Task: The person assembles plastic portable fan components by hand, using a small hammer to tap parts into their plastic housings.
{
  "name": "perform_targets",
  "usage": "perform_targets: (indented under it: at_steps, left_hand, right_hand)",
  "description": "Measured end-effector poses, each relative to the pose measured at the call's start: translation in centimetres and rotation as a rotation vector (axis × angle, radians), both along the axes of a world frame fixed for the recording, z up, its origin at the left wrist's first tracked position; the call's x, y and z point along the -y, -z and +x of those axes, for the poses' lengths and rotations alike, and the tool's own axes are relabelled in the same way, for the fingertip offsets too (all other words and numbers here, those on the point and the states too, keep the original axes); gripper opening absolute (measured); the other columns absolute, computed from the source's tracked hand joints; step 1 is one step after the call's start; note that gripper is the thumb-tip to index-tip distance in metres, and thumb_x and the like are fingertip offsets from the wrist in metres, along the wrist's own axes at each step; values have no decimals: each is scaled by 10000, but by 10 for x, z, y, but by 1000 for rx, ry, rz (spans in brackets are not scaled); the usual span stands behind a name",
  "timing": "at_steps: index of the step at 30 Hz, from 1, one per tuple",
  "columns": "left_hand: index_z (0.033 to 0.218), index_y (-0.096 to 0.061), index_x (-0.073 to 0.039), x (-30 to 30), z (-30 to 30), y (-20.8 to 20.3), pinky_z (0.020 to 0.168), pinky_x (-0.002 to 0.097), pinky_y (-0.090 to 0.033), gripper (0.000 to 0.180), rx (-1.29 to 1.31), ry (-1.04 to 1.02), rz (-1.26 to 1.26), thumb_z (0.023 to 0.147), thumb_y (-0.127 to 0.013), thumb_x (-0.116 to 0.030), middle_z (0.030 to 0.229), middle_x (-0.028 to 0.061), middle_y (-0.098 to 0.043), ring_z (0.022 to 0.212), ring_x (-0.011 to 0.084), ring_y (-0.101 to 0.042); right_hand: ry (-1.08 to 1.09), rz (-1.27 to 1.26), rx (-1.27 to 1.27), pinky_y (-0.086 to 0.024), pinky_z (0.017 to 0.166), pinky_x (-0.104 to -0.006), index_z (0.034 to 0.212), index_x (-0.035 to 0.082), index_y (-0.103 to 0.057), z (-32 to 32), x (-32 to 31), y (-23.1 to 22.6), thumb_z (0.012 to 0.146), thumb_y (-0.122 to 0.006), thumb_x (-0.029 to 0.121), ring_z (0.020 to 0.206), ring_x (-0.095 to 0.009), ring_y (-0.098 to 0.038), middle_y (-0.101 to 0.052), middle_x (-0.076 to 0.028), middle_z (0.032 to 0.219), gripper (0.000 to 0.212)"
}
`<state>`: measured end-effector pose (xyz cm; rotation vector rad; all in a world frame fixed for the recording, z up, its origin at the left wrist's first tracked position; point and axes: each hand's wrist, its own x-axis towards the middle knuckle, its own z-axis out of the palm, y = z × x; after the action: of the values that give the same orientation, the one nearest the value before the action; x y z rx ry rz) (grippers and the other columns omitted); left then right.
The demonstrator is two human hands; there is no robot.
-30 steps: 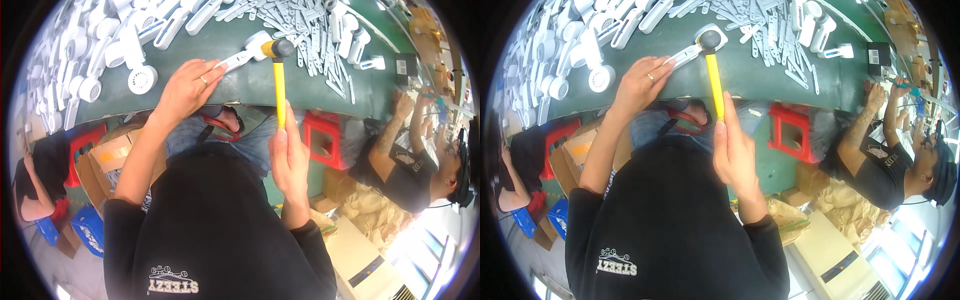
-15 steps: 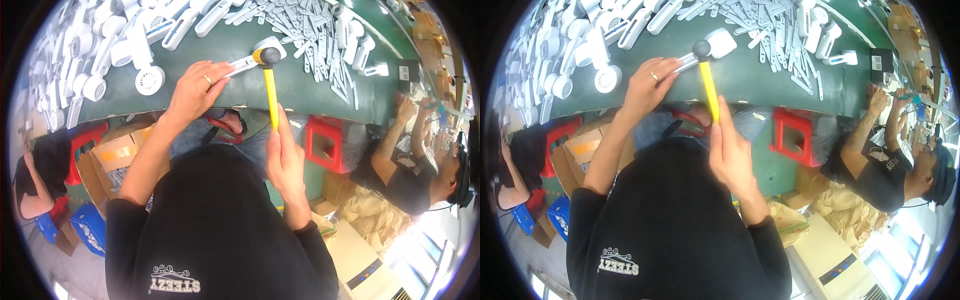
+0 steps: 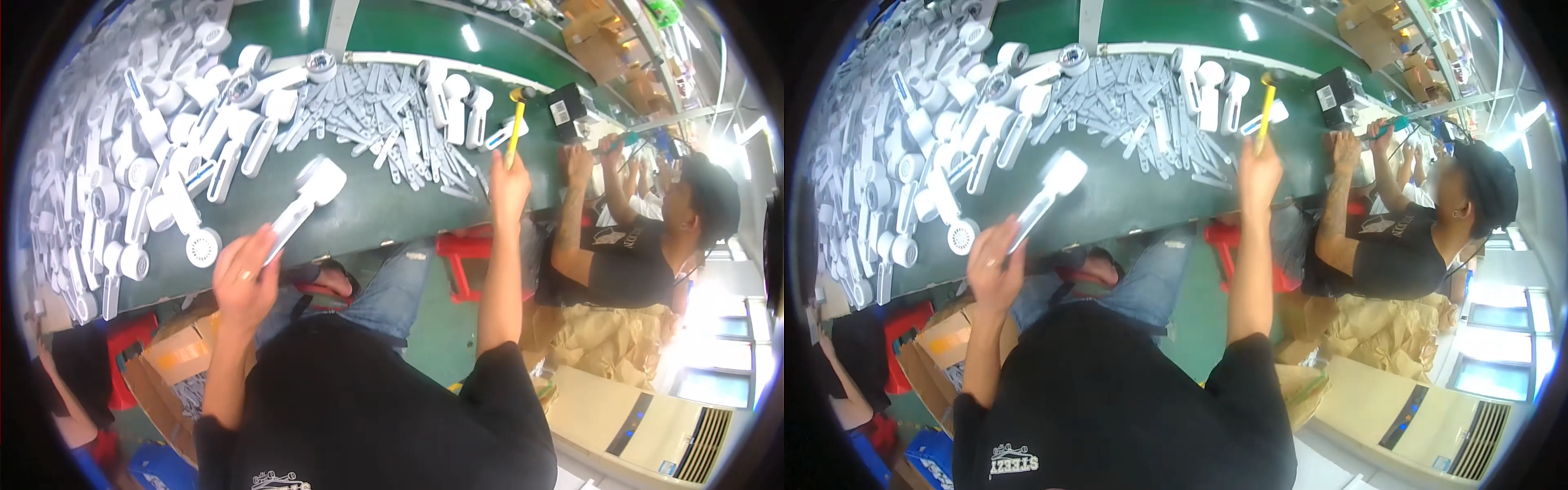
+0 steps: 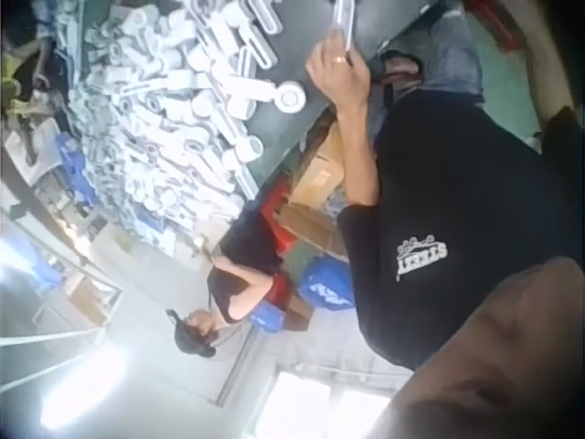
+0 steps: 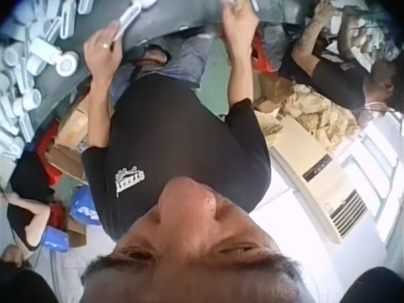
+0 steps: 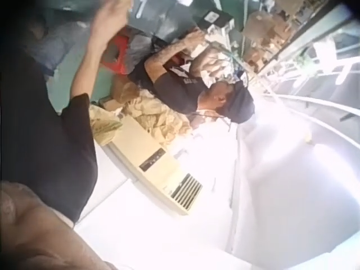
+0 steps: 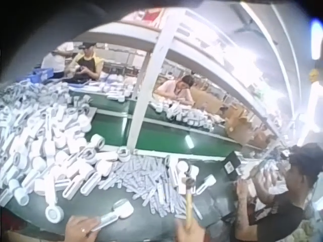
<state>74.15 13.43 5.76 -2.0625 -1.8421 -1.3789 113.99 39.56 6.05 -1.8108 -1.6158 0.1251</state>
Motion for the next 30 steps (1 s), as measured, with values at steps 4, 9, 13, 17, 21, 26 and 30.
perform_targets:
  at_steps: [4,9,13,17,21,26,30]
  left_hand:
    - [1259,-762,-18,96,-57,-39,1013,417,-552,349,76,-376,-1,917,-758,56,1245,199,-760,1154,332,-707]
    - [1381,-705,16,99,-167,-17,776,260,-510,426,703,-889,17,985,-774,-122,1045,37,-720,834,83,-576]
    - [1449,-665,-23,96,-304,-34,832,271,-499,506,918,-848,467,995,-782,-215,950,-34,-631,837,74,-542]
    - [1395,-685,-12,100,-466,-27,718,235,-508,472,971,-924,608,987,-810,-212,1001,-8,-724,745,50,-555]
    - [1389,-670,26,86,-604,0,784,250,-555,476,989,-870,633,979,-813,-170,1186,57,-747,907,95,-672]
    - [1506,-549,72,50,-685,11,833,273,-548,578,971,-742,563,956,-708,-14,1151,100,-722,927,146,-670]
    - [1358,-675,25,25,-688,22,827,361,-541,440,725,-922,363,924,-654,-39,1118,156,-755,981,184,-716]
  right_hand:
    - [-117,-531,-206,-535,891,-555,1083,17,-720,-38,-81,33,1028,-603,396,1028,-482,-691,-742,-267,1044,400]
    - [-177,-240,526,-548,830,-571,1059,18,-740,110,-136,55,1081,-506,432,981,-474,-708,-745,-264,1031,476]
    - [-99,-80,-264,-541,675,-353,1118,-19,-750,102,-107,52,953,-757,249,717,-163,-646,-719,-66,887,315]
    - [-274,-124,-397,-523,765,-302,1366,-11,-666,71,-32,5,1003,-667,170,883,-161,-639,-698,-70,1064,405]
    - [-315,-244,-514,-410,736,-230,1593,53,-506,-8,79,-71,1020,-611,125,803,-82,-455,-535,45,977,587]
    - [-413,-347,-436,-436,730,-215,1606,57,-481,-26,152,-65,1034,-634,125,841,-69,-522,-596,11,1058,596]
    - [-376,-525,-312,-508,746,-324,1498,-27,-547,-16,176,-26,999,-681,175,800,-136,-525,-611,-64,882,555]
